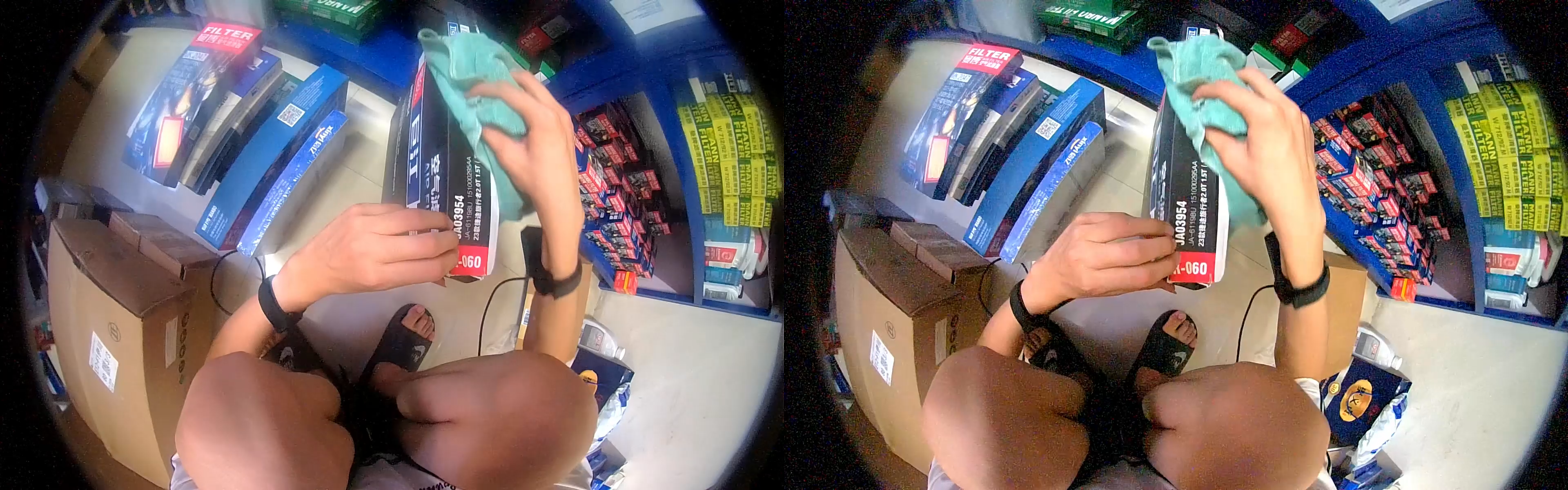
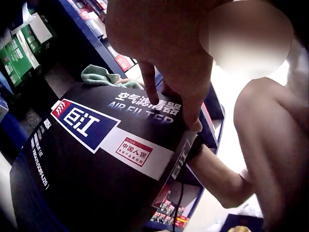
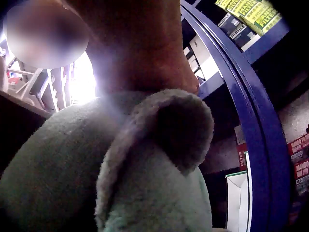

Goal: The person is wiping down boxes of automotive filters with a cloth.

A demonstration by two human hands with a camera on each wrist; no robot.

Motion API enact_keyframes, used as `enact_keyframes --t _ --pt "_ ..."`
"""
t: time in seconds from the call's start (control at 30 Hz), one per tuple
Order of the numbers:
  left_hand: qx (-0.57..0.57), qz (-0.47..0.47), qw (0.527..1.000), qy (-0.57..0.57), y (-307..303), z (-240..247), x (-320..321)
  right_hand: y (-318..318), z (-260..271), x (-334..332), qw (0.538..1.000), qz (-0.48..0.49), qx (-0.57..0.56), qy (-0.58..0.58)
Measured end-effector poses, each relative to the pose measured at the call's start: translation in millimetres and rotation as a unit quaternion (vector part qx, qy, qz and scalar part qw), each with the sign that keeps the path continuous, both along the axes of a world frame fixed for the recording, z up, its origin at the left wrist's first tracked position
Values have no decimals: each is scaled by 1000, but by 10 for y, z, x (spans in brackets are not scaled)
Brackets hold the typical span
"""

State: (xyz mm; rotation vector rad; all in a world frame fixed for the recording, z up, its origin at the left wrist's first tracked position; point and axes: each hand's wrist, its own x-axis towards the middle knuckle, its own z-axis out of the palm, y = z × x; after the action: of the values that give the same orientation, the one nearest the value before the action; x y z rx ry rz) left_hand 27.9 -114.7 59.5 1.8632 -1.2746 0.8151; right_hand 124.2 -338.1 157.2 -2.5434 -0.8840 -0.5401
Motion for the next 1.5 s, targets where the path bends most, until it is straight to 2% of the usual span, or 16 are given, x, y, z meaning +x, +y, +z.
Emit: enact_keyframes --t 0.13,0.23,0.4,0.47,0.6,0.67,0.73,0.87,0.9,1.0,1.07,1.2,1.3,1.37,1.5 --pt "-10 -6 1000 8 -2 0 45 61 -33 432 1000 -16 11 -11" --pt "6 -16 1000 10 67 16 67 83 -86 531 997 50 61 -5" --pt "5 -46 998 52 17 -12 30 -49 -123 162 999 -7 19 -25" --pt "2 -55 995 80 -7 21 54 -136 -78 -70 998 36 53 28" --pt "17 -41 997 66 -45 68 84 -196 200 -658 991 45 25 124" --pt "28 -39 996 71 -24 125 60 -229 182 -775 993 51 16 108" --pt "66 -32 992 99 1 183 51 -179 149 -831 997 14 -5 82" --pt "77 -33 994 72 -5 289 110 -95 104 -579 999 18 -21 21" --pt "88 -35 993 68 -10 300 103 -71 58 -454 999 18 -8 -26" --pt "145 -34 986 72 54 360 78 0 210 -32 994 -37 -60 85" --pt "130 -12 990 58 18 352 59 22 128 272 997 -42 -65 2" --pt "117 -13 991 65 8 341 58 104 54 747 997 -50 -57 -18" --pt "118 -2 992 48 12 385 53 188 72 776 992 -88 -86 4" --pt "123 9 991 42 -6 406 22 140 56 684 992 -78 -94 -17" --pt "131 30 990 47 -24 399 -1 -3 -5 93 996 -38 -71 -45"
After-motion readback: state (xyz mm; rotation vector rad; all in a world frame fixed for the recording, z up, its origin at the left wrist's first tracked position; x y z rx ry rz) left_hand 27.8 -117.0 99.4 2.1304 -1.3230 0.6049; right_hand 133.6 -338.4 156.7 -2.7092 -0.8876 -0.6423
